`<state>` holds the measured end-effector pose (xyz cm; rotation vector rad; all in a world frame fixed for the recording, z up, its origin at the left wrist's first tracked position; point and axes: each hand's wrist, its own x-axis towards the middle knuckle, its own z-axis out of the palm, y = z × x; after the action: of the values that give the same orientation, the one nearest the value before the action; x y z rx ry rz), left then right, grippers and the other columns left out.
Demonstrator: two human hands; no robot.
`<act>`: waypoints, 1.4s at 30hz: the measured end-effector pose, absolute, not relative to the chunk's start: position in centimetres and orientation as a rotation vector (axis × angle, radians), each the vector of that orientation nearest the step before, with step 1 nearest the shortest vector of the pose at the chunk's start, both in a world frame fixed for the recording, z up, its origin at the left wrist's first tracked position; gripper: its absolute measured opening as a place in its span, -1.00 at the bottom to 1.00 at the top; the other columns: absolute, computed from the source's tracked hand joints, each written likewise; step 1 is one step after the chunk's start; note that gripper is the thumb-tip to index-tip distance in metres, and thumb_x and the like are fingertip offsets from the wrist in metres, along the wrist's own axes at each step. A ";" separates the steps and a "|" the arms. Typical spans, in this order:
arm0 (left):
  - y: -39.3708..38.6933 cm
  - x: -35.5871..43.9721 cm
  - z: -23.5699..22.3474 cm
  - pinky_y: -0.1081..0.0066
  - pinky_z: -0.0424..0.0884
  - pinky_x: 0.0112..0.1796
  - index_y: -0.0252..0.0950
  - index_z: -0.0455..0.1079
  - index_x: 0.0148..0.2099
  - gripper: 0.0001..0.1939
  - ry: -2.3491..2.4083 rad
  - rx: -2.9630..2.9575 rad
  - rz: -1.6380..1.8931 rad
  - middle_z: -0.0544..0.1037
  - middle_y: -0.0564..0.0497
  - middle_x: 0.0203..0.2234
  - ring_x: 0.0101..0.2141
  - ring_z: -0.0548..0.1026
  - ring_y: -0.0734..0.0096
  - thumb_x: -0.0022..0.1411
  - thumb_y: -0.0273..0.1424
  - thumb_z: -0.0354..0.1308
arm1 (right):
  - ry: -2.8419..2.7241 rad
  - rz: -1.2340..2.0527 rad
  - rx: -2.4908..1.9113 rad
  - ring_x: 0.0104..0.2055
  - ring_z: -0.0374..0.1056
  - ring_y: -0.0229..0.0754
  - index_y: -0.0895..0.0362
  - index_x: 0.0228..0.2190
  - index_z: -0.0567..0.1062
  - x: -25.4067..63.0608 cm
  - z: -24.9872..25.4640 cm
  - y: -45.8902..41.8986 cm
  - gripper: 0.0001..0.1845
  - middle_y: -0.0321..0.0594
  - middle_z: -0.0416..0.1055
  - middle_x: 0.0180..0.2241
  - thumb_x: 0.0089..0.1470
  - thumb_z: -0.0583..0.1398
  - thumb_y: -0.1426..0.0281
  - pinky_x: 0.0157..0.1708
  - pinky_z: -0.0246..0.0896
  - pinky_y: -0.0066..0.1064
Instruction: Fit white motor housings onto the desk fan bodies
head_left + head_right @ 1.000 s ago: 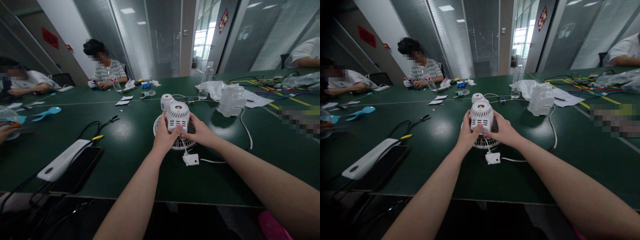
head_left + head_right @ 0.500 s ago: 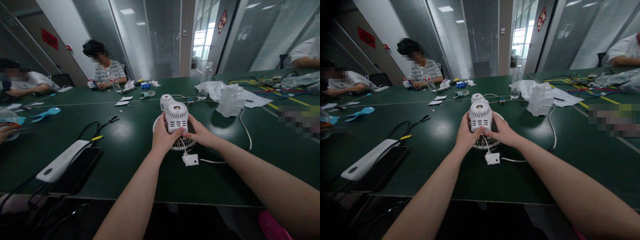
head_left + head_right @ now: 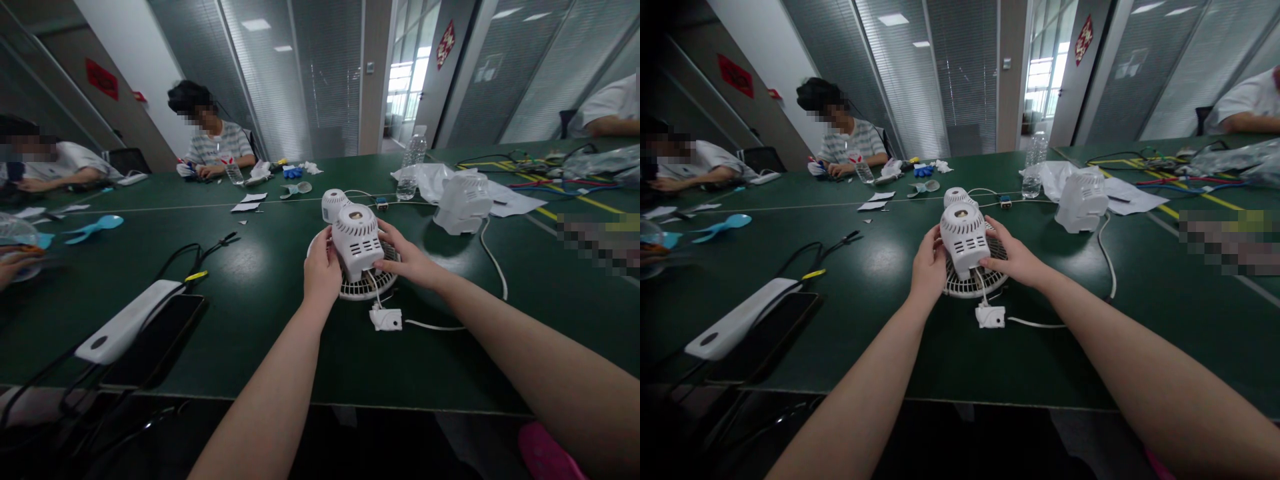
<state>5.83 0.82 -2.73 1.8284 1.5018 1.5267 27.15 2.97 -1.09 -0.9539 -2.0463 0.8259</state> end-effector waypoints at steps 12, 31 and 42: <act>0.4 5.8 -2.2 -0.21 0.16 0.11 -0.11 0.24 0.20 -0.48 1.704 1.969 1.263 0.45 -0.12 0.10 0.14 0.33 -0.09 0.19 -0.51 0.01 | -1.970 0.334 -1.108 0.17 0.21 0.24 0.00 0.33 -0.22 25.0 -0.8 1.0 0.21 0.07 0.04 0.27 -0.13 0.34 0.00 0.11 0.16 0.19; -0.7 5.8 -1.6 0.04 0.36 -0.15 -0.07 0.43 -0.03 -0.72 1.897 1.869 1.332 0.58 -0.04 -0.31 -0.30 0.51 0.10 0.24 -0.37 0.05 | -2.117 0.277 -1.203 0.20 0.19 0.32 -0.09 0.31 -0.07 26.6 0.4 1.8 -0.01 -0.09 0.11 0.28 -0.06 0.26 0.30 0.13 0.16 0.28; -0.5 6.2 -1.6 -0.01 0.32 0.04 -0.16 0.31 0.12 -0.63 1.746 1.998 1.495 0.46 -0.11 0.00 0.04 0.40 0.06 0.26 -0.39 0.07 | -2.120 0.595 -1.127 0.16 0.28 0.23 -0.14 0.32 -0.14 27.8 0.2 3.2 0.09 -0.11 0.17 0.25 -0.09 0.34 0.33 0.08 0.29 0.23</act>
<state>6.17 -0.51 -1.64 1.9982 1.7458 1.4949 27.76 3.15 0.18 -1.1266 -2.1201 0.5955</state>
